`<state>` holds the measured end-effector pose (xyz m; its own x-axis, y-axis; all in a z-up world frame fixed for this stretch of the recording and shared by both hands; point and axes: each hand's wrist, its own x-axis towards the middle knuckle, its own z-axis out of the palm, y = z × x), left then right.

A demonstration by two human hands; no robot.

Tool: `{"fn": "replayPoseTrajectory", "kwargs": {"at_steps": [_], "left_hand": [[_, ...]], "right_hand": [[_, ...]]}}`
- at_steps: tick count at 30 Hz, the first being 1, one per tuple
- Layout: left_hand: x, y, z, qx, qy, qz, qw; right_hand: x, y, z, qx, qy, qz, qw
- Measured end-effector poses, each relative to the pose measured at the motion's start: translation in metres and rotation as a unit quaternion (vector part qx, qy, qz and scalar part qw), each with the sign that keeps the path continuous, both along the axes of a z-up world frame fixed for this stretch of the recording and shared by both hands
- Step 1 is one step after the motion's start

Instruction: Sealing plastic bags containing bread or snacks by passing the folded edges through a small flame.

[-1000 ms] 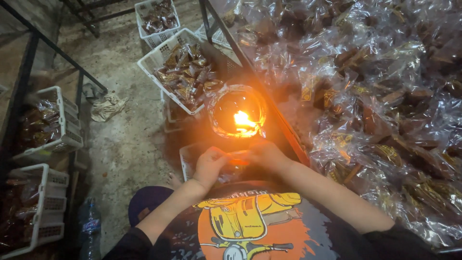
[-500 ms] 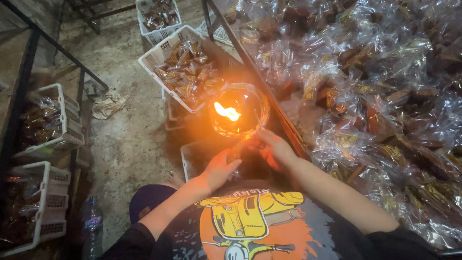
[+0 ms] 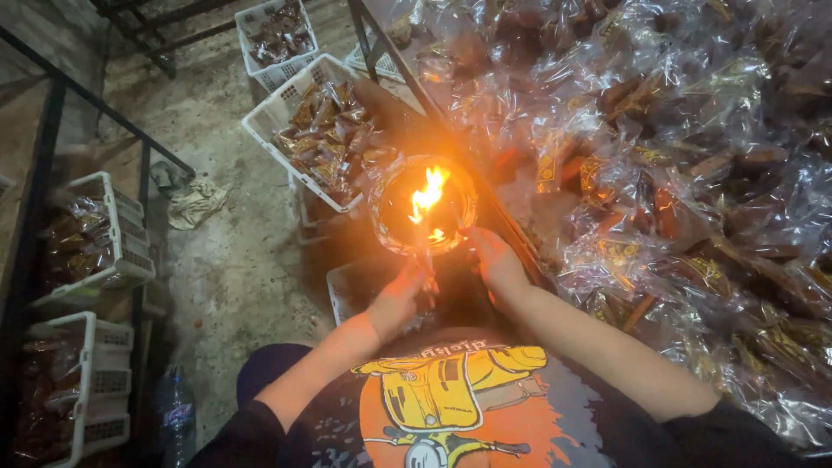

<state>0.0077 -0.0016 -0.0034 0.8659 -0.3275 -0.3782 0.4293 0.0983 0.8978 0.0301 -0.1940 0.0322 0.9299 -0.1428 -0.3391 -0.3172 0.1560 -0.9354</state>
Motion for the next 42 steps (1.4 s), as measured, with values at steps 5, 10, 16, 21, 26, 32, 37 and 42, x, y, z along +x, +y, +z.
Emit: {"fn": "replayPoseTrajectory", "kwargs": {"at_steps": [5, 10, 16, 21, 26, 32, 37, 42], "left_hand": [[0.014, -0.003, 0.011, -0.088, 0.098, 0.061, 0.989], [-0.004, -0.016, 0.058, -0.086, 0.124, 0.062, 0.987], [-0.007, -0.001, 0.001, 0.109, -0.022, -0.053, 0.992], [-0.024, 0.005, 0.053, -0.092, 0.026, 0.182, 0.979], [-0.021, 0.017, -0.012, -0.017, 0.018, 0.091, 0.996], [-0.023, 0.040, 0.005, 0.269, 0.054, 0.083, 0.958], [-0.023, 0.045, -0.018, 0.278, 0.068, 0.049, 0.957], [-0.026, 0.038, -0.012, 0.223, 0.064, 0.044, 0.972]], "right_hand": [[0.000, -0.005, -0.019, -0.031, -0.003, 0.030, 0.999], [-0.040, 0.024, 0.110, -0.076, 0.096, 0.119, 0.985], [-0.013, 0.006, 0.022, -0.005, 0.091, 0.139, 0.986], [-0.048, 0.024, 0.151, 0.179, 0.194, 0.093, 0.960], [-0.057, 0.027, 0.086, -0.207, 0.041, 0.277, 0.937], [0.018, -0.019, -0.016, -0.358, -0.126, 0.056, 0.923], [0.063, -0.097, 0.012, -0.427, -0.170, -0.095, 0.883], [0.073, -0.164, -0.007, -0.418, -0.078, -0.162, 0.891]]}}
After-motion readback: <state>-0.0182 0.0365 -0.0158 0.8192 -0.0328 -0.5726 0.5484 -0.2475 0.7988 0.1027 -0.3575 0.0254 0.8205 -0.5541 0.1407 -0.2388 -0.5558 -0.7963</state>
